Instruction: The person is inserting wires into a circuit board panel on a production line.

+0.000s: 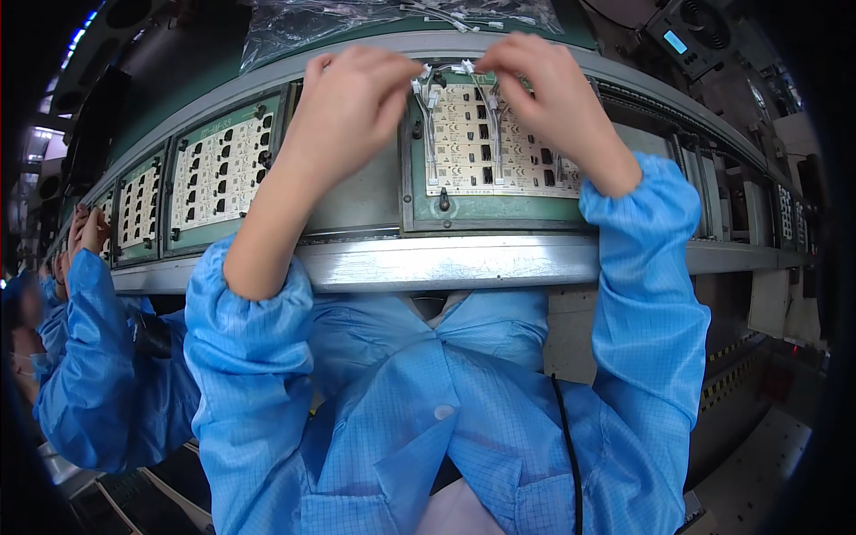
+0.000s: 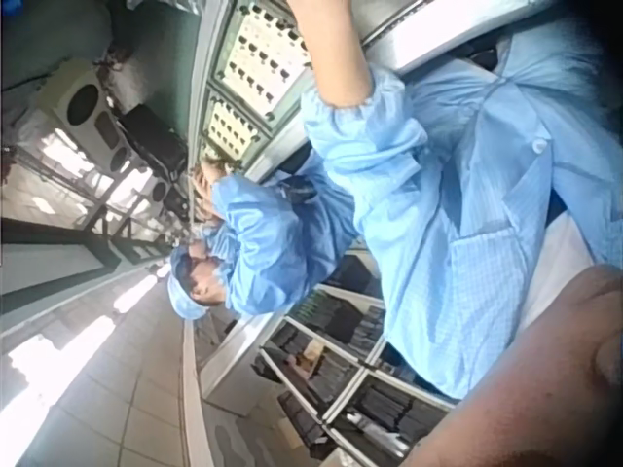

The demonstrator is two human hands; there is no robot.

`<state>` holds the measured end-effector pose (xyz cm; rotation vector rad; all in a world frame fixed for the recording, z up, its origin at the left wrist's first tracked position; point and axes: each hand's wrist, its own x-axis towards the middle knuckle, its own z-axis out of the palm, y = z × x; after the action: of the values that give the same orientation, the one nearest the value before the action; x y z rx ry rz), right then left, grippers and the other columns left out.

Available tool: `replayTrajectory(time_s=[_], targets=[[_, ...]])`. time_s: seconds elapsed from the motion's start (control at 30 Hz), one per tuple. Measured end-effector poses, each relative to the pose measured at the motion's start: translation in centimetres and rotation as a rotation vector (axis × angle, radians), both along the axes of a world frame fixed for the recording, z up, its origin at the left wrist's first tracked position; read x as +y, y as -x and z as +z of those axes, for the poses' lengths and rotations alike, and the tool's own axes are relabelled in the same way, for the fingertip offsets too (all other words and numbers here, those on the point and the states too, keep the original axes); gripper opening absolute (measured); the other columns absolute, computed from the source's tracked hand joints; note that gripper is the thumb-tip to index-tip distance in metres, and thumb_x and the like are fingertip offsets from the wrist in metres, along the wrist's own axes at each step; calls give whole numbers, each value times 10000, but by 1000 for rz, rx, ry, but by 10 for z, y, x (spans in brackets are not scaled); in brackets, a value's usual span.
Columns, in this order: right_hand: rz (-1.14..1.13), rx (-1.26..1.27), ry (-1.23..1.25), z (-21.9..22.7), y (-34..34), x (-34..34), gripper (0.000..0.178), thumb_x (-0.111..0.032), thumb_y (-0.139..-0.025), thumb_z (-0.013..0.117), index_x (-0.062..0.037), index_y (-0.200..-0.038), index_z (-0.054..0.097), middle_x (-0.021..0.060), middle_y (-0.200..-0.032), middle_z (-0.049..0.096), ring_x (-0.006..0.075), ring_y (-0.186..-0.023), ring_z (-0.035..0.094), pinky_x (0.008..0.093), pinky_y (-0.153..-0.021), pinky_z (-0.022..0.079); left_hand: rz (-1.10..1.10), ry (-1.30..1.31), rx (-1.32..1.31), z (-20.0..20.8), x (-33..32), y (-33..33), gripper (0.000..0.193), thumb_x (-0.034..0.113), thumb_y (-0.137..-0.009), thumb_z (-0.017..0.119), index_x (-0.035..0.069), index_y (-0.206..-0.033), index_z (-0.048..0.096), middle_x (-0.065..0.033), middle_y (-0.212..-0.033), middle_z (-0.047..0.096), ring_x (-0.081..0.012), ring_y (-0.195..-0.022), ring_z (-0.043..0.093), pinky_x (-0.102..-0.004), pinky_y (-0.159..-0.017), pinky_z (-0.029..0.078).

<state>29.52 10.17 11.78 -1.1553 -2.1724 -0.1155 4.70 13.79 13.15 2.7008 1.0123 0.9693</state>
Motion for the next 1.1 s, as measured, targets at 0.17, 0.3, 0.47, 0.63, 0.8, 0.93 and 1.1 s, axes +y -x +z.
replayTrajectory(time_s=[0.17,0.3,0.47,0.63,0.8,0.93,1.1], targets=[[41,-160,86,-6,-2,-24,238,33,-817,544,-48,-975,703,35,-1055,681,217,-1059,600,380,-971,391,-37,-177,309,-10,-8,6,165,226,-900,615,138,-941,749,15,-1013,716,-178,-1108,599,-567,-1071,304],[38,-73,33,0,-1,-38,247,44,-809,537,-48,-961,708,36,-1043,689,225,-1055,598,379,-982,387,-118,-248,210,-5,-22,8,145,220,-877,636,141,-908,754,21,-976,721,-172,-1086,599,-550,-1083,305],[88,-118,64,-1,-2,-48,269,42,-786,558,-61,-970,725,43,-1048,704,249,-1072,597,396,-993,380,-115,-214,225,-7,-30,15,127,178,-829,650,138,-877,761,29,-957,719,-170,-1091,590,-536,-1085,309],[116,-128,158,1,0,-77,303,45,-758,568,-61,-989,734,44,-1064,713,259,-1070,598,393,-990,379,-292,-190,197,-6,-46,24,122,137,-763,668,120,-840,761,16,-941,701,-198,-1115,573,-519,-1080,323],[188,-103,212,-2,-1,-95,344,58,-730,557,-61,-1000,735,47,-1081,712,258,-1054,601,393,-970,388,-446,-43,219,-5,-54,28,162,92,-747,648,90,-865,758,-9,-950,702,-231,-1127,564,-483,-1079,328],[35,22,90,25,-20,-106,293,74,-719,551,-29,-920,737,76,-993,726,275,-1002,609,377,-927,434,-375,-119,112,6,-49,32,177,87,-744,645,88,-878,760,-4,-946,707,-229,-1125,567,-466,-1062,351],[30,-60,214,0,-48,-114,320,88,-730,528,-19,-932,751,92,-990,733,275,-976,609,364,-879,480,-403,-86,245,0,-34,18,149,101,-749,644,98,-849,755,-7,-933,714,-210,-1110,579,-458,-1047,361]])
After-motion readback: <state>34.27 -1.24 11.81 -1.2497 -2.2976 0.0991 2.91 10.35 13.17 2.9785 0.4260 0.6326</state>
